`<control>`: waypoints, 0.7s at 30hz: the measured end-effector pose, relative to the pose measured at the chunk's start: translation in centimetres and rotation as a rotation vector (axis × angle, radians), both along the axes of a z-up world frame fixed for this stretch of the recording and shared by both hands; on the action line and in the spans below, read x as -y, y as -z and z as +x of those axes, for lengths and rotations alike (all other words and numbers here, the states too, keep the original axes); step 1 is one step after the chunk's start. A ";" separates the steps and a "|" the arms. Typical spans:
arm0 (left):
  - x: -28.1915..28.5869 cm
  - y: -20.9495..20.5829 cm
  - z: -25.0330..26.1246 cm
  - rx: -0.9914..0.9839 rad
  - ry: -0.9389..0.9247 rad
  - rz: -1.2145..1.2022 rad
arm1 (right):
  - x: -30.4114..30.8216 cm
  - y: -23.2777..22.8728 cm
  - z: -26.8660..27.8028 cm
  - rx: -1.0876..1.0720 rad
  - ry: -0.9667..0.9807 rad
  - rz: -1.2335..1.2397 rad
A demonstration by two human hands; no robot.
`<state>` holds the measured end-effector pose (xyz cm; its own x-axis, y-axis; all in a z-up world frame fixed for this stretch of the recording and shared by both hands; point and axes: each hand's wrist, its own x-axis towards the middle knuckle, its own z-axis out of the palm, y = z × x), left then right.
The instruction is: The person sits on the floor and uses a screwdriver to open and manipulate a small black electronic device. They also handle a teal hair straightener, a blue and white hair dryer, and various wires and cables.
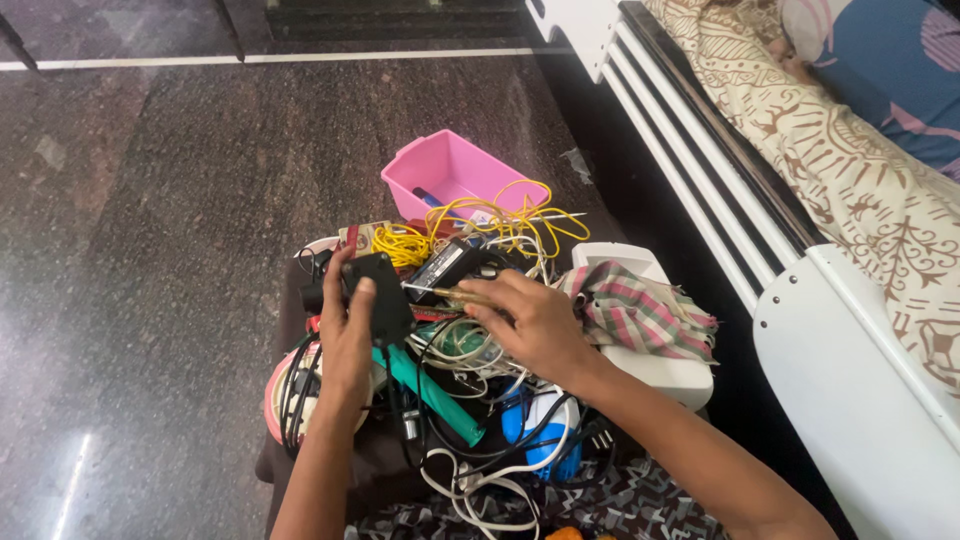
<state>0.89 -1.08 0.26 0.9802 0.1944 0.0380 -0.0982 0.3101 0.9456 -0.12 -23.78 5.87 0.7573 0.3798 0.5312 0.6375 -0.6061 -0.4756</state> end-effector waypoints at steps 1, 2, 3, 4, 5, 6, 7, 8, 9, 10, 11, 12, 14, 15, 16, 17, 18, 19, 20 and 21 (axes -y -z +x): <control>-0.1 0.2 0.2 0.021 -0.015 0.012 | 0.0 0.1 -0.2 -0.045 -0.005 -0.006; -0.2 0.5 0.5 0.042 -0.029 0.025 | 0.1 0.3 -0.4 -0.090 -0.011 -0.013; -0.3 0.8 0.8 0.062 -0.043 0.038 | 0.1 0.3 -0.6 -0.135 -0.015 -0.019; -0.3 1.1 1.1 0.083 -0.050 0.042 | 0.2 0.4 -0.8 -0.137 -0.033 -0.031; -0.2 1.5 1.4 0.102 -0.058 0.045 | 0.2 0.4 -1.1 -0.140 -0.052 -0.045; -0.2 1.9 1.7 0.121 -0.065 0.048 | 0.2 0.3 -1.3 -0.144 -0.071 -0.059; -0.2 2.3 1.9 0.121 -0.080 0.037 | 0.1 0.3 -1.6 -0.131 -0.070 -0.055; -0.1 2.6 2.2 0.121 -0.095 0.026 | 0.0 0.2 -1.8 -0.118 -0.068 -0.051; -0.1 3.0 2.4 0.120 -0.112 0.014 | -0.1 0.2 -2.1 -0.106 -0.070 -0.047; -0.1 3.2 2.4 0.112 -0.111 -0.010 | -0.2 0.1 -2.3 -0.082 -0.097 -0.029; -0.1 3.4 2.6 0.108 -0.105 -0.033 | -0.4 0.0 -2.5 -0.054 -0.121 -0.009; -0.2 3.5 2.6 0.105 -0.099 -0.056 | -0.5 -0.1 -2.6 -0.026 -0.145 0.012; -0.3 3.6 2.4 0.135 -0.094 -0.022 | -0.6 -0.3 -2.8 -0.041 -0.110 -0.054; -0.3 3.5 2.4 0.153 -0.086 -0.005 | -0.5 -0.4 -2.9 -0.045 -0.086 -0.087; -0.2 3.5 2.4 0.161 -0.082 -0.002 | -0.5 -0.4 -2.8 -0.042 -0.110 -0.074; -0.2 3.4 2.4 0.168 -0.078 0.001 | -0.6 -0.5 -2.8 -0.040 -0.134 -0.061; -0.1 3.4 2.5 0.176 -0.073 0.004 | -0.6 -0.5 -2.8 -0.037 -0.157 -0.047; -0.1 3.4 2.4 0.173 -0.064 -0.015 | -0.7 -0.5 -2.8 -0.023 -0.160 -0.054; -0.1 3.5 2.3 0.170 -0.054 -0.034 | -0.9 -0.5 -2.9 -0.010 -0.163 -0.061; -0.1 3.5 2.3 0.169 -0.047 -0.053 | -1.0 -0.6 -2.8 0.005 -0.169 -0.068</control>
